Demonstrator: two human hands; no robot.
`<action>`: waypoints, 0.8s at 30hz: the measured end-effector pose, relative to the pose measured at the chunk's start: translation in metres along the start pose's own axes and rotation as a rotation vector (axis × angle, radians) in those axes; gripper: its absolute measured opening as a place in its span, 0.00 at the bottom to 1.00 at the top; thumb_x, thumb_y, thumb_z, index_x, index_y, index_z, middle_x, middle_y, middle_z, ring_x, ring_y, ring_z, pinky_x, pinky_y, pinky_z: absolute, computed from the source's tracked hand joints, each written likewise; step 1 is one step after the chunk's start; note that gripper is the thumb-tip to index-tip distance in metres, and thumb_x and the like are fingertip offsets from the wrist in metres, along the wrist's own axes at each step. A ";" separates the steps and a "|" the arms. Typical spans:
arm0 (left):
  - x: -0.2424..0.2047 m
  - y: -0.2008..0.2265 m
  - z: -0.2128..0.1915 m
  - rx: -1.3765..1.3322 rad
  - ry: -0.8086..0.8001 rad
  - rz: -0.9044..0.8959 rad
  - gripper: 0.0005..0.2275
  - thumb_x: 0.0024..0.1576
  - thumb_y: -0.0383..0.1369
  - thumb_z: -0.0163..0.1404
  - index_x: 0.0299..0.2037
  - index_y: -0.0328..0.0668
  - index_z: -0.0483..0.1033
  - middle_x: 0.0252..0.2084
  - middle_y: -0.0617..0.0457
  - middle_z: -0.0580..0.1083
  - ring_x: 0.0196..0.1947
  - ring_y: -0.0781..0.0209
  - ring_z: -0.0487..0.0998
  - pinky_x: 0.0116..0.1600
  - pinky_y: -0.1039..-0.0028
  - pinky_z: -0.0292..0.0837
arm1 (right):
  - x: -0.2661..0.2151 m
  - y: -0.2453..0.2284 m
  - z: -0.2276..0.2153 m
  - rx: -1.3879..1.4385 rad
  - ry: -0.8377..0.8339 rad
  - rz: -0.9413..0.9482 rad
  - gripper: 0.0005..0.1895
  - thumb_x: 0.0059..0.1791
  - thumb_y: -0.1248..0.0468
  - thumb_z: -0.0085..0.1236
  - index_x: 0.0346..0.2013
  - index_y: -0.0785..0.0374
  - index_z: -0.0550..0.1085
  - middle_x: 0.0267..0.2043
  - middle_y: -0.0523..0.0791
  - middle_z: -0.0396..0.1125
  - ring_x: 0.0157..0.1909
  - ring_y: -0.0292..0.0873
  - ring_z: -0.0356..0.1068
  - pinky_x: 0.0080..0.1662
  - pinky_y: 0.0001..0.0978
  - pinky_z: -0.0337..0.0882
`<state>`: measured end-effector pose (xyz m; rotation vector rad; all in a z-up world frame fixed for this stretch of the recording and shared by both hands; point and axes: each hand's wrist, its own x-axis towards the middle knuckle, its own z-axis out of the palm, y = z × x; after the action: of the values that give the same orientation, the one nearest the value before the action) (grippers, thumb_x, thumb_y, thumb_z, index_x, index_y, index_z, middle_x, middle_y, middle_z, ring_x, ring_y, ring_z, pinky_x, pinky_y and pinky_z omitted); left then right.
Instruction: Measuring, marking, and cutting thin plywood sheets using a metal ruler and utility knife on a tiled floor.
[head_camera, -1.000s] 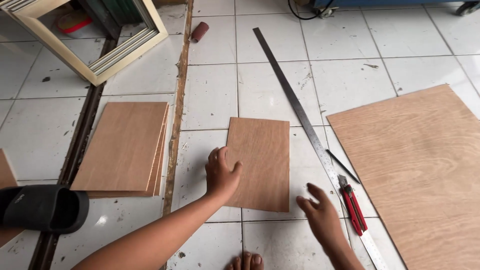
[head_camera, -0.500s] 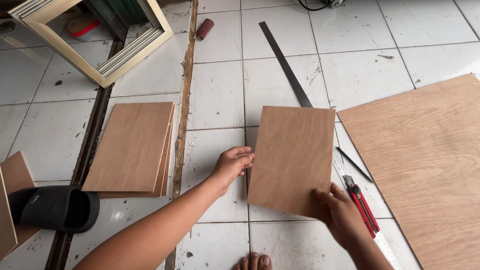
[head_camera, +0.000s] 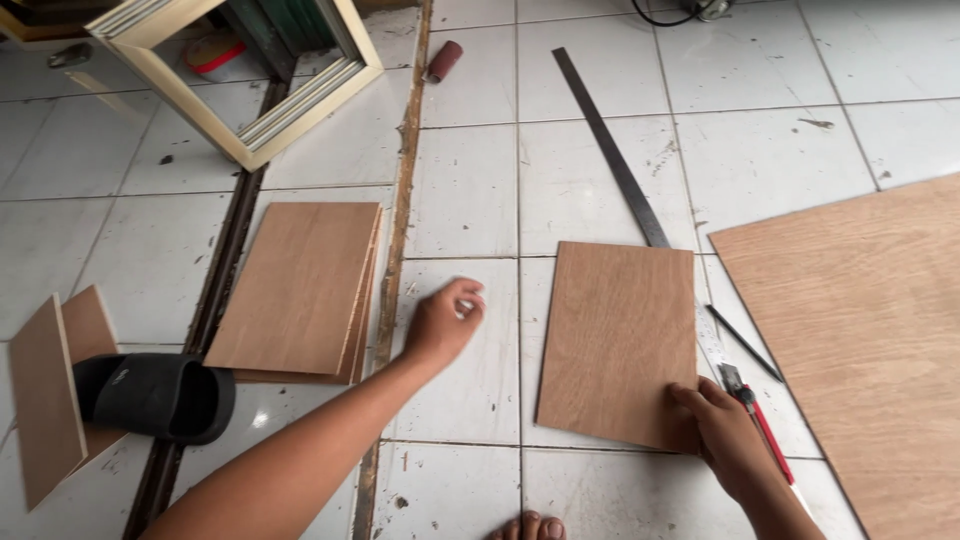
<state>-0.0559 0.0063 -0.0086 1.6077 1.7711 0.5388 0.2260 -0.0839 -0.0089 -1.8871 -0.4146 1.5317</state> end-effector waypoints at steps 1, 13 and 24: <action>0.006 -0.011 -0.011 0.004 0.010 -0.006 0.10 0.49 0.30 0.47 0.41 0.50 0.70 0.37 0.62 0.75 0.32 0.68 0.74 0.34 0.79 0.72 | 0.002 0.003 -0.003 -0.003 -0.012 -0.002 0.12 0.45 0.65 0.45 0.41 0.66 0.69 0.37 0.49 0.65 0.37 0.43 0.62 0.35 0.32 0.59; -0.006 -0.034 -0.124 0.491 -0.071 -0.598 0.47 0.38 0.48 0.58 0.63 0.59 0.33 0.66 0.56 0.33 0.65 0.45 0.32 0.61 0.42 0.38 | 0.020 0.010 -0.001 -0.009 -0.028 -0.011 0.09 0.48 0.61 0.46 0.38 0.63 0.67 0.34 0.47 0.59 0.34 0.41 0.57 0.32 0.34 0.55; 0.009 -0.024 -0.099 0.689 -0.092 -0.357 0.40 0.42 0.49 0.55 0.62 0.52 0.44 0.65 0.47 0.44 0.63 0.46 0.47 0.59 0.59 0.56 | 0.041 0.028 -0.017 0.014 -0.025 -0.040 0.06 0.48 0.60 0.47 0.35 0.59 0.66 0.31 0.43 0.59 0.32 0.38 0.58 0.30 0.32 0.56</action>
<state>-0.1431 0.0254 0.0408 1.6317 2.2435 -0.3500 0.2487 -0.0836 -0.0565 -1.8400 -0.4491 1.5293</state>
